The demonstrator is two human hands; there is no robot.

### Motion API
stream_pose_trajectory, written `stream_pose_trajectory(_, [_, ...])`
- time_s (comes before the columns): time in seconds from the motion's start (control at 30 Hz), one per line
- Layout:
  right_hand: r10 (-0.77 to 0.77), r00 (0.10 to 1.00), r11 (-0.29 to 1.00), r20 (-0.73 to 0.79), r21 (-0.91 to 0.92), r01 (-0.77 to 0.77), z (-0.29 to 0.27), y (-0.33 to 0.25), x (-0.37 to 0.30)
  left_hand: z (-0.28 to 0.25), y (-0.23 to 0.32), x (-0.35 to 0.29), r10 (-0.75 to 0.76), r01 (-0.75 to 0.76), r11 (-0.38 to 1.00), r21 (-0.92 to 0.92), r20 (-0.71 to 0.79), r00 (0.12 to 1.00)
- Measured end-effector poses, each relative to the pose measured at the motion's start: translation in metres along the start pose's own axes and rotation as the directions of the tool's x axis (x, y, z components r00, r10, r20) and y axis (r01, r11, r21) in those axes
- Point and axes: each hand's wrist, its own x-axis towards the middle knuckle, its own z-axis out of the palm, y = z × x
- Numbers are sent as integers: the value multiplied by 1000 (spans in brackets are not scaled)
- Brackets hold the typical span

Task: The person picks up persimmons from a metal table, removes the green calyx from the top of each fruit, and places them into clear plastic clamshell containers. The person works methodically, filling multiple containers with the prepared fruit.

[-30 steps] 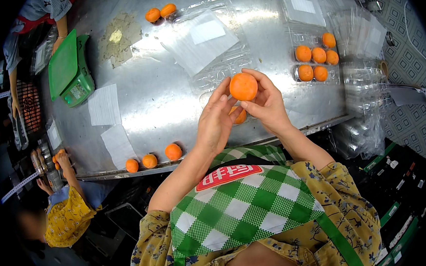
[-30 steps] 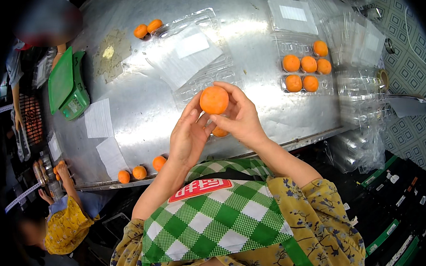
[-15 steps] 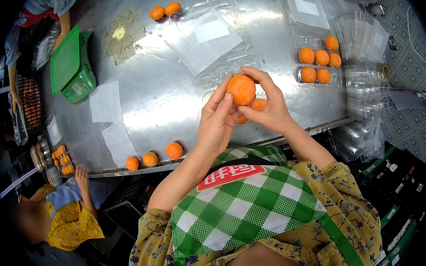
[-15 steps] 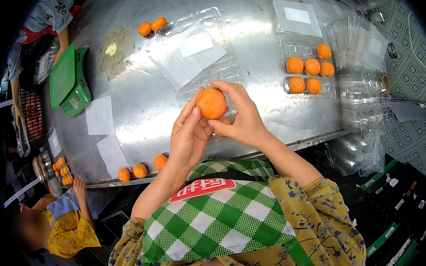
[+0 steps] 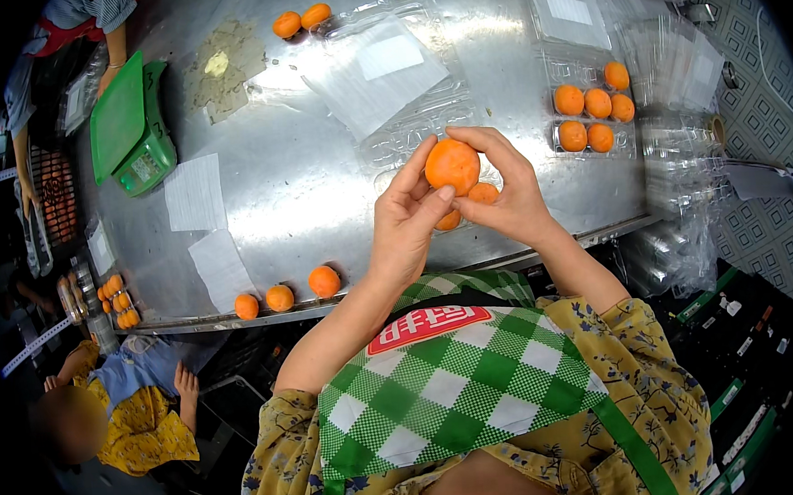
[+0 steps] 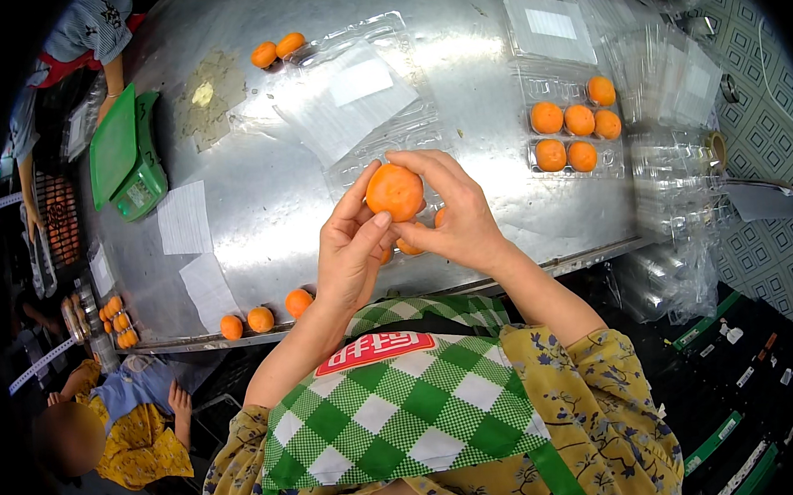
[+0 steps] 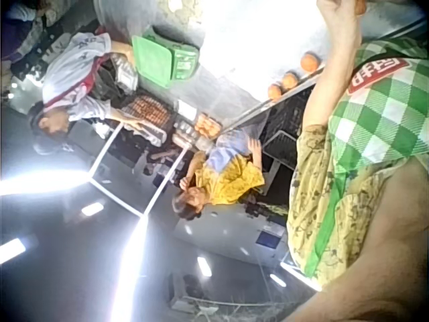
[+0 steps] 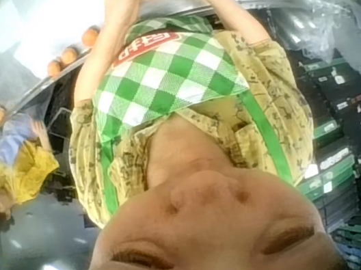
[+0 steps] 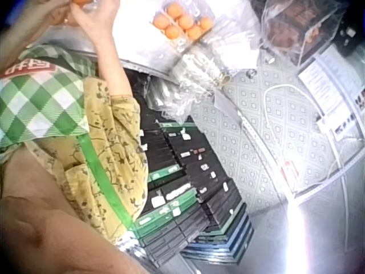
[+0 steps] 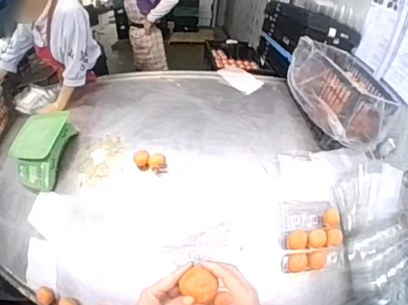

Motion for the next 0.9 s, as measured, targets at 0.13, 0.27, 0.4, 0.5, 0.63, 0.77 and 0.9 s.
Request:
stream_pose_trajectory(0.13, [-18,1000,999,-9,-37,18,1,-1,-1,-3,-5,1,15,-15,1000,20,0,1000])
stream_pose_trajectory(0.27, [-22,1000,999,-12,-48,22,3,-2,3,-6,-5,3,31,-31,1000,2,-4,1000])
stream_pose_trajectory(0.4, [-3,999,999,32,-34,4,5,-1,11,-11,0,5,-33,32,996,-78,-8,999])
stream_pose_trajectory(0.5, [-10,995,1000,101,-6,11,8,-4,25,-19,9,8,-102,106,955,-275,30,994])
stream_pose_trajectory(0.63, [30,978,999,206,36,-39,19,-7,46,-26,26,24,-131,152,897,-415,81,988])
stream_pose_trajectory(0.77, [1,973,999,230,44,-12,24,-1,59,-33,30,32,-124,144,884,-445,74,989])
stream_pose_trajectory(0.9, [72,979,989,192,113,-95,21,9,56,-44,20,36,-101,123,904,-409,74,992])
